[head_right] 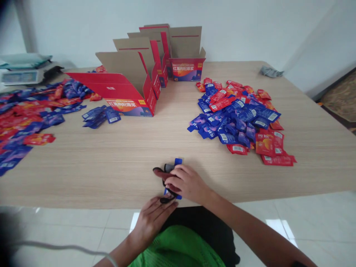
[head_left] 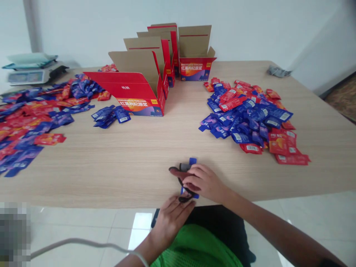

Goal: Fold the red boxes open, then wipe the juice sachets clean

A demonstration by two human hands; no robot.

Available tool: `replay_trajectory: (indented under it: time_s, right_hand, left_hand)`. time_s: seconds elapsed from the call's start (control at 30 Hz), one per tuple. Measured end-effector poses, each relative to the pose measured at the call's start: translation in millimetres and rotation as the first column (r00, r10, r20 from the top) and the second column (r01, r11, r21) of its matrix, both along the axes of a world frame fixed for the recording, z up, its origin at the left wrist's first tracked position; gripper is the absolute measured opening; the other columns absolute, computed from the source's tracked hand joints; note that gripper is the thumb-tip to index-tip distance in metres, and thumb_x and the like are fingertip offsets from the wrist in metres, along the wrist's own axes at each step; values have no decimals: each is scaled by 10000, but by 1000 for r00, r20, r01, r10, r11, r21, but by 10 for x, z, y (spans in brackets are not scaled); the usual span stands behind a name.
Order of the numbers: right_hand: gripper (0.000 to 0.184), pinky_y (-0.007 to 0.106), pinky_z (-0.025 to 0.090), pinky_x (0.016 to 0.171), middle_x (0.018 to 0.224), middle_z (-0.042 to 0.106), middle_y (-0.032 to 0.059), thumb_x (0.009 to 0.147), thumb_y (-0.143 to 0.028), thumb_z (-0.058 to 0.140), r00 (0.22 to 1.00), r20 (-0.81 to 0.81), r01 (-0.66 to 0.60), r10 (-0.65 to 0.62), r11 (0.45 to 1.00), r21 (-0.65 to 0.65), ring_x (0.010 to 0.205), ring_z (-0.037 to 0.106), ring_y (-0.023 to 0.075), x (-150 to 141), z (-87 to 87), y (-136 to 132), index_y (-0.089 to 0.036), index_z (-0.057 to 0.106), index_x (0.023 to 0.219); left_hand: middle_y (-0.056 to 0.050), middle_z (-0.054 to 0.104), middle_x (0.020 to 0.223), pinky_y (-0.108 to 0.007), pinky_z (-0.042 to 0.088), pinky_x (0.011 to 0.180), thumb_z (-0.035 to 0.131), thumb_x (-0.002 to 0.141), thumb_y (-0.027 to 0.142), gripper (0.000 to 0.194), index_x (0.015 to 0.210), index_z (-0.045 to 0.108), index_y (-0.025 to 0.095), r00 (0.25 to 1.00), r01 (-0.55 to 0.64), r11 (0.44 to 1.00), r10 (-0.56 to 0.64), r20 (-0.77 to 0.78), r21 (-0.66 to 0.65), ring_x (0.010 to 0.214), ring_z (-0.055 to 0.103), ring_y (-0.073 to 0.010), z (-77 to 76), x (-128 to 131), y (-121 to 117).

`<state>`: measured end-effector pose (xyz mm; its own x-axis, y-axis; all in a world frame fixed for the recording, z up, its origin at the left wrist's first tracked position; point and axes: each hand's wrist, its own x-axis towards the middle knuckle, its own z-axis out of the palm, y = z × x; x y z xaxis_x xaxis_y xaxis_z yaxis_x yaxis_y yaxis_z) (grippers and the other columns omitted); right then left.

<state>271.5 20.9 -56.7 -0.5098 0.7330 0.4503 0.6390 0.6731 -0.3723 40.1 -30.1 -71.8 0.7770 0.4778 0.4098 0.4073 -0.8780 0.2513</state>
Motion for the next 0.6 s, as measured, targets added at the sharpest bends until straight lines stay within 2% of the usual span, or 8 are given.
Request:
replay_trajectory:
  time_s: [0.1, 0.2, 0.27, 0.33, 0.4, 0.5, 0.53, 0.6]
  right_hand:
    - [108, 429, 550, 999, 1102, 711, 69, 1009, -282, 651, 993, 41, 106, -107, 994, 20, 1110, 624, 249, 235, -26, 309, -249, 704, 1097]
    - [121, 440, 557, 972, 1091, 710, 86, 1012, -271, 642, 976, 68, 201, -206, 977, 72, 1085, 639, 262, 418, 109, 583, -241, 709, 1109]
    - [127, 447, 558, 966, 1104, 704, 92, 1006, -272, 650, 958, -28, 287, -286, 951, 115, 1091, 645, 267, 433, 256, 602, -245, 704, 1118]
    - [153, 444, 558, 974, 1137, 695, 93, 989, -272, 677, 938, -166, 326, -305, 938, 120, 1108, 648, 261, 346, 383, 454, -252, 690, 1140]
    - [186, 432, 557, 999, 1150, 694, 79, 968, -276, 704, 962, -190, 216, -196, 972, 89, 1138, 643, 249, 191, 430, 192, -265, 683, 1153]
    - [125, 391, 571, 981, 1072, 715, 39, 970, -279, 691, 997, -36, -66, 66, 998, -4, 1114, 645, 224, -18, 311, -155, -280, 694, 1095]
    - [88, 382, 573, 972, 1049, 718, 31, 978, -279, 679, 993, 3, -115, 115, 993, -32, 1090, 646, 217, -49, 238, -199, -274, 696, 1064]
    - [57, 389, 566, 986, 1050, 720, 32, 994, -276, 657, 993, 27, -113, 115, 992, -57, 1067, 642, 212, -29, 94, -138, -258, 694, 1033]
  left_hand:
    - [-68, 691, 1411, -351, 533, 1086, 359, 1128, 129, 379, 1357, 661, 144, 999, -1, 999, 4, -51, 51, 1329, 636, -200, -8, -10, -8]
    - [-72, 689, 1416, -345, 536, 1097, 366, 1129, 136, 377, 1364, 662, 149, 999, -16, 998, 19, -46, 56, 1354, 623, -192, -11, -9, -17]
    - [-72, 697, 1404, -343, 532, 1108, 389, 1125, 138, 366, 1366, 664, 159, 999, -27, 999, 29, -31, 44, 1352, 624, -185, -14, -2, -23]
    - [-75, 700, 1398, -350, 529, 1115, 402, 1118, 129, 365, 1373, 661, 166, 999, -38, 999, 38, -11, 17, 1350, 625, -186, -29, 8, -35]
    - [-78, 730, 1343, -367, 535, 1107, 411, 1112, 129, 362, 1363, 669, 172, 998, -50, 999, 50, 24, -22, 1296, 662, -196, -63, 17, -53]
    - [-48, 802, 1084, -360, 564, 1050, 481, 1094, 149, 293, 1229, 735, 202, 990, -78, 992, 88, 107, -96, 1054, 753, -180, -121, 27, -82]
    - [-41, 804, 1042, -354, 566, 1042, 507, 1086, 150, 272, 1209, 742, 208, 989, -79, 990, 92, 116, -113, 1022, 757, -175, -130, 28, -88]
    - [-54, 797, 1125, -353, 550, 1065, 514, 1081, 134, 283, 1259, 724, 200, 994, -67, 991, 77, 84, -113, 1122, 737, -184, -122, 26, -90]
